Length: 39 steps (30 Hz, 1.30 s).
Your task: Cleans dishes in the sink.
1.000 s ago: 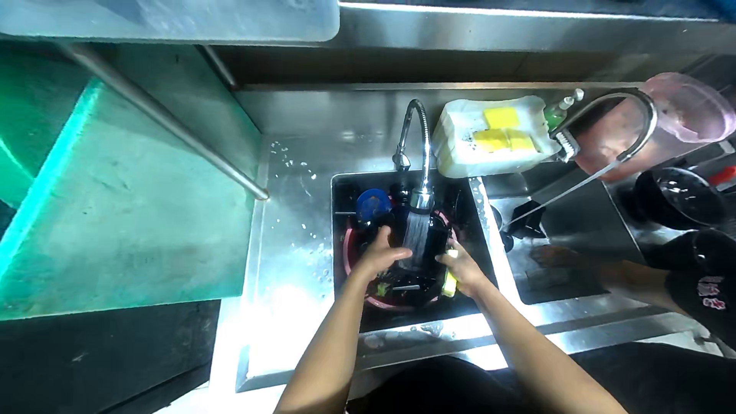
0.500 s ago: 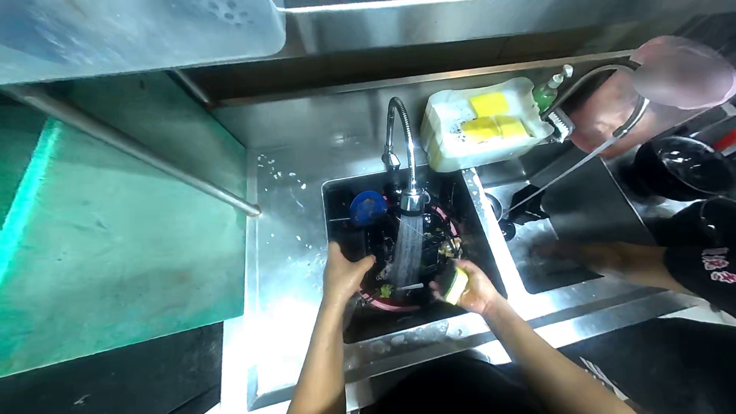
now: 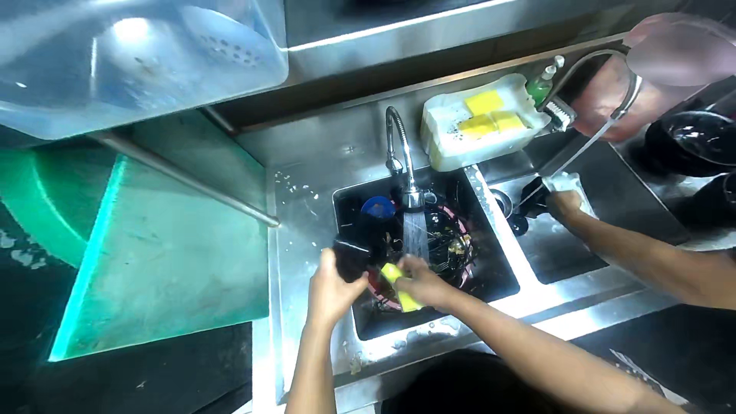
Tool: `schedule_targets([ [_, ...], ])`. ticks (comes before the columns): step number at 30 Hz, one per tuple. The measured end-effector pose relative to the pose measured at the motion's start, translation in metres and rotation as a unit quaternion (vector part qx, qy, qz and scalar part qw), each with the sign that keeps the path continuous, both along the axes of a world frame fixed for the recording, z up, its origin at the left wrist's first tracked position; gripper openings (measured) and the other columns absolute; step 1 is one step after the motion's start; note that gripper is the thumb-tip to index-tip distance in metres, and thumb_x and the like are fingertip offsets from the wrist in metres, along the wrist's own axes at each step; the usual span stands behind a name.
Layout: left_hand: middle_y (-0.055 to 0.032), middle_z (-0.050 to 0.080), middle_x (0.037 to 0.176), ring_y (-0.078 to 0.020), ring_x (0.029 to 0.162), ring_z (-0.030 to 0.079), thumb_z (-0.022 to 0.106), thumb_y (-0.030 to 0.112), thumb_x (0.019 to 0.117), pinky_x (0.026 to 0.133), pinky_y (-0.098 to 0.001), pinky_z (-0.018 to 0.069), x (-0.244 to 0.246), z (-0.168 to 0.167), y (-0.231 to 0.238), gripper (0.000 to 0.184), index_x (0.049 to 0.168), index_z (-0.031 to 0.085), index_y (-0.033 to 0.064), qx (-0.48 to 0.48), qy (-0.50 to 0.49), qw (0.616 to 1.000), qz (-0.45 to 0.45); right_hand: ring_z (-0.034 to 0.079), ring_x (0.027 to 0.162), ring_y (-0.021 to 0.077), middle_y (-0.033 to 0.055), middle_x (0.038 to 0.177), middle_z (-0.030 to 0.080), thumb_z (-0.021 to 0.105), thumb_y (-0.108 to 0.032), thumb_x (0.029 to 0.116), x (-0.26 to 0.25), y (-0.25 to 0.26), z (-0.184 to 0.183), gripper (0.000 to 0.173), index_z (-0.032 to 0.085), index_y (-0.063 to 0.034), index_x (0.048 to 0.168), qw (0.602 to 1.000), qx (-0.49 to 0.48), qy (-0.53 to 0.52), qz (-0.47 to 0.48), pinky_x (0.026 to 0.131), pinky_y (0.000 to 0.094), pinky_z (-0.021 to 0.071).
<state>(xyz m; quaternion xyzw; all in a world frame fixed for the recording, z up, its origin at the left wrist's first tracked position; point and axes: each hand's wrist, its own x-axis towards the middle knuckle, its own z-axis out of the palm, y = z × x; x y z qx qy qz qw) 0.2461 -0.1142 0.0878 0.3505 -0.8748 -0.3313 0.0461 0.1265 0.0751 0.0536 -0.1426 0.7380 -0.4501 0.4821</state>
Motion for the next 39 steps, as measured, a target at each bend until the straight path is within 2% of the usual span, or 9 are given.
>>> schedule_targets([
  [4, -0.0087, 0.06, 0.133, -0.0173, 0.121, 0.061, 0.086, 0.028, 0.0709, 0.1, -0.041, 0.0555, 0.013, -0.02, 0.016, 0.092, 0.148, 0.039, 0.0135, 0.182, 0.226, 0.951, 0.11, 0.063, 0.108, 0.0245, 0.0124, 0.128, 0.058, 0.071, -0.025, 0.0903, 0.015, -0.016, 0.025, 0.035, 0.064, -0.0133, 0.123, 0.989, -0.082, 0.124, -0.012, 0.087, 0.0464, 0.0573],
  [9, -0.0064, 0.065, 0.107, -0.0136, 0.095, 0.067, 0.072, 0.019, 0.0823, 0.082, -0.033, 0.0595, 0.001, -0.023, 0.051, 0.058, 0.132, 0.046, 0.0069, 0.244, 0.41, 0.864, 0.16, 0.064, 0.118, 0.0208, 0.0084, 0.125, 0.069, 0.059, -0.025, 0.0995, 0.045, -0.03, 0.033, 0.031, 0.07, -0.0092, 0.124, 0.928, -0.194, 0.297, 0.113, 0.104, 0.0449, 0.0513],
  [12, -0.0045, 0.063, 0.095, -0.0121, 0.087, 0.066, 0.067, 0.014, 0.0833, 0.076, -0.0308, 0.0585, 0.004, -0.018, 0.051, 0.038, 0.117, 0.05, 0.0059, 0.186, 0.404, 0.882, 0.158, 0.056, 0.133, 0.0221, 0.007, 0.132, 0.067, 0.06, -0.029, 0.0966, 0.043, -0.019, 0.029, 0.032, 0.069, -0.0096, 0.121, 0.867, -0.191, 0.382, 0.258, 0.117, 0.047, 0.0386],
  [15, -0.0057, 0.064, 0.09, -0.0152, 0.081, 0.067, 0.07, 0.011, 0.0774, 0.07, -0.0341, 0.0591, 0.004, -0.024, 0.057, 0.039, 0.112, 0.051, 0.0066, 0.18, 0.41, 0.881, 0.152, 0.054, 0.133, 0.0231, 0.0038, 0.134, 0.065, 0.063, -0.023, 0.0942, 0.034, -0.012, 0.018, 0.028, 0.069, -0.016, 0.12, 0.816, -0.147, 0.461, 0.315, 0.118, 0.0488, 0.0383],
  [21, -0.0086, 0.065, 0.094, -0.0178, 0.087, 0.068, 0.071, 0.006, 0.0754, 0.074, -0.0359, 0.0602, 0.002, -0.025, 0.068, 0.041, 0.112, 0.052, 0.0048, 0.202, 0.429, 0.859, 0.192, 0.052, 0.129, 0.0315, 0.0061, 0.138, 0.059, 0.07, -0.016, 0.0925, -0.006, -0.017, 0.007, 0.025, 0.073, -0.0196, 0.117, 0.774, 0.041, 0.548, 0.314, 0.1, 0.0518, 0.0499],
  [24, -0.0082, 0.064, 0.09, -0.0176, 0.082, 0.067, 0.07, 0.007, 0.0757, 0.072, -0.0361, 0.0593, 0.0, -0.027, 0.07, 0.038, 0.109, 0.052, 0.0046, 0.196, 0.437, 0.85, 0.219, 0.051, 0.129, 0.0337, 0.0086, 0.136, 0.059, 0.07, -0.021, 0.091, 0.003, -0.024, 0.018, 0.027, 0.074, -0.0196, 0.117, 0.807, 0.081, 0.494, 0.313, 0.102, 0.0551, 0.0477],
  [29, -0.0066, 0.064, 0.087, -0.0143, 0.079, 0.066, 0.069, 0.011, 0.0808, 0.07, -0.033, 0.0581, 0.001, -0.021, 0.07, 0.033, 0.109, 0.053, 0.0039, 0.168, 0.401, 0.867, 0.244, 0.059, 0.124, 0.0307, 0.0133, 0.127, 0.066, 0.073, -0.031, 0.0887, 0.034, -0.025, 0.05, 0.056, 0.057, -0.0087, 0.137, 0.887, -0.074, 0.316, 0.328, 0.113, 0.0569, 0.0375],
  [34, -0.0061, 0.063, 0.088, -0.0148, 0.08, 0.066, 0.069, 0.009, 0.0813, 0.071, -0.0335, 0.0586, 0.001, -0.02, 0.074, 0.033, 0.109, 0.053, 0.0043, 0.163, 0.425, 0.86, 0.231, 0.055, 0.133, 0.0232, 0.0038, 0.136, 0.065, 0.061, -0.025, 0.0987, 0.032, -0.01, 0.024, 0.028, 0.069, -0.0141, 0.123, 0.826, -0.141, 0.425, 0.341, 0.113, 0.0514, 0.0397],
  [39, -0.0086, 0.063, 0.091, -0.0176, 0.082, 0.067, 0.068, 0.005, 0.0802, 0.071, -0.0353, 0.0596, -0.003, -0.025, 0.078, 0.035, 0.112, 0.053, 0.0036, 0.201, 0.449, 0.833, 0.253, 0.051, 0.129, 0.0296, 0.0032, 0.137, 0.06, 0.069, -0.022, 0.0926, 0.01, -0.013, 0.013, 0.033, 0.07, -0.0328, 0.124, 0.787, -0.022, 0.534, 0.307, 0.102, 0.0555, 0.0438],
])
